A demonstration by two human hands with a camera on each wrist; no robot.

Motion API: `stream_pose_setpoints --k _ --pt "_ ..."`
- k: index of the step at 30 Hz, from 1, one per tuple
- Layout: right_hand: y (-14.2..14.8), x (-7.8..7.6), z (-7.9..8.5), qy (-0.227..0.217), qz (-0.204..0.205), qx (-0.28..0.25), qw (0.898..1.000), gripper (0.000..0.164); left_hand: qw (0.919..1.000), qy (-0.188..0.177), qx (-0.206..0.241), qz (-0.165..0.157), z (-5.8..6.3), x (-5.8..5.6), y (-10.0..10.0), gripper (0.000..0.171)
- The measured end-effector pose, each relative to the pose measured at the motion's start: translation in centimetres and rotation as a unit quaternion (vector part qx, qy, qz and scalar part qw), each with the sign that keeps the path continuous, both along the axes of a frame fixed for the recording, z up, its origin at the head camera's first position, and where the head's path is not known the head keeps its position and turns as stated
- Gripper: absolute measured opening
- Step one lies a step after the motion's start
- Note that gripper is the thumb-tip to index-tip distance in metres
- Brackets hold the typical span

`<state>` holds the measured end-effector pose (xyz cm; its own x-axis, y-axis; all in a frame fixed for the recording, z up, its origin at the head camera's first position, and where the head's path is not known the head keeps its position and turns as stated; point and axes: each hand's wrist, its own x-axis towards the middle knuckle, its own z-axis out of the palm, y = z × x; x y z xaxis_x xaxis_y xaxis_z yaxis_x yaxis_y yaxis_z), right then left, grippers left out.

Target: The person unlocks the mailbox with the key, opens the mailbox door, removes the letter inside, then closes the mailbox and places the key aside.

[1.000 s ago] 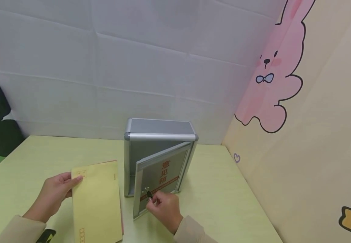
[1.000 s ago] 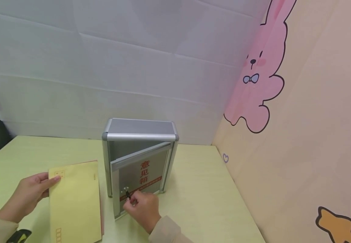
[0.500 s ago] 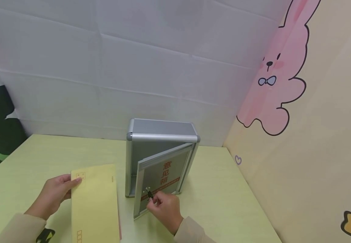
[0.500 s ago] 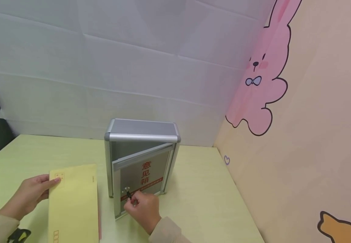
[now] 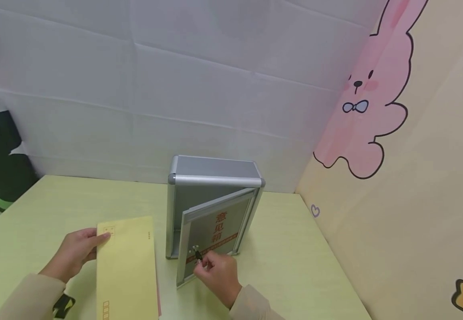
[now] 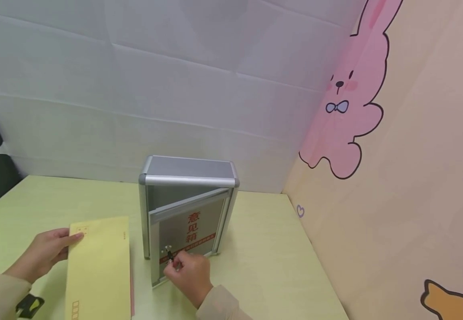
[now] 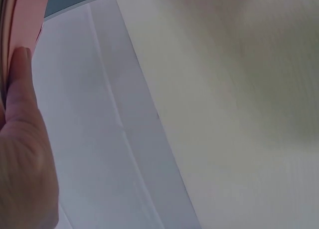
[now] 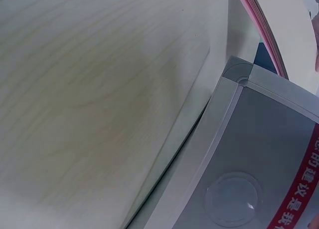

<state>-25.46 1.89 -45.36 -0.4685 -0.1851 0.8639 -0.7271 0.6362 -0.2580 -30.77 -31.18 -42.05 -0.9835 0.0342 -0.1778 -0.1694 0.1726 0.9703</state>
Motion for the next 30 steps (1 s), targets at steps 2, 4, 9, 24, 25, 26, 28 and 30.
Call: stream_pose_setpoints --k 2,4,9,24,25,26,28,30 --pt "0.0 -0.1 0.0 -0.003 0.003 -0.002 1.000 0.020 1.0000 -0.004 0.003 0.003 -0.1 -0.1 -0.1 0.048" --pt "0.0 -0.1 0.0 -0.004 0.005 -0.002 1.000 0.020 0.9999 -0.008 0.006 0.005 -0.3 -0.2 -0.1 0.048" --pt "0.1 -0.1 0.0 -0.004 0.003 0.003 1.000 0.020 0.9998 -0.013 0.014 0.005 -0.7 -0.6 -0.3 0.047" --pt "0.1 -0.1 -0.1 -0.004 0.009 0.002 1.000 0.019 0.9989 -0.043 0.010 0.017 -2.0 -0.9 -0.8 0.044" --pt "0.1 -0.1 0.0 -0.003 0.010 0.001 1.000 0.019 0.9989 -0.043 0.012 0.015 -2.1 -1.0 -0.9 0.043" --pt "0.1 -0.1 0.0 -0.001 0.010 0.001 1.000 0.019 0.9988 -0.044 0.013 0.015 -2.1 -1.0 -0.9 0.042" --pt "0.1 -0.2 0.0 0.002 0.009 0.001 1.000 0.018 0.9988 -0.046 0.013 0.016 -2.3 -1.1 -0.9 0.041" --pt "0.1 -0.2 0.1 0.006 0.009 0.001 1.000 0.018 0.9986 -0.048 0.012 0.018 -2.4 -1.1 -0.9 0.040"
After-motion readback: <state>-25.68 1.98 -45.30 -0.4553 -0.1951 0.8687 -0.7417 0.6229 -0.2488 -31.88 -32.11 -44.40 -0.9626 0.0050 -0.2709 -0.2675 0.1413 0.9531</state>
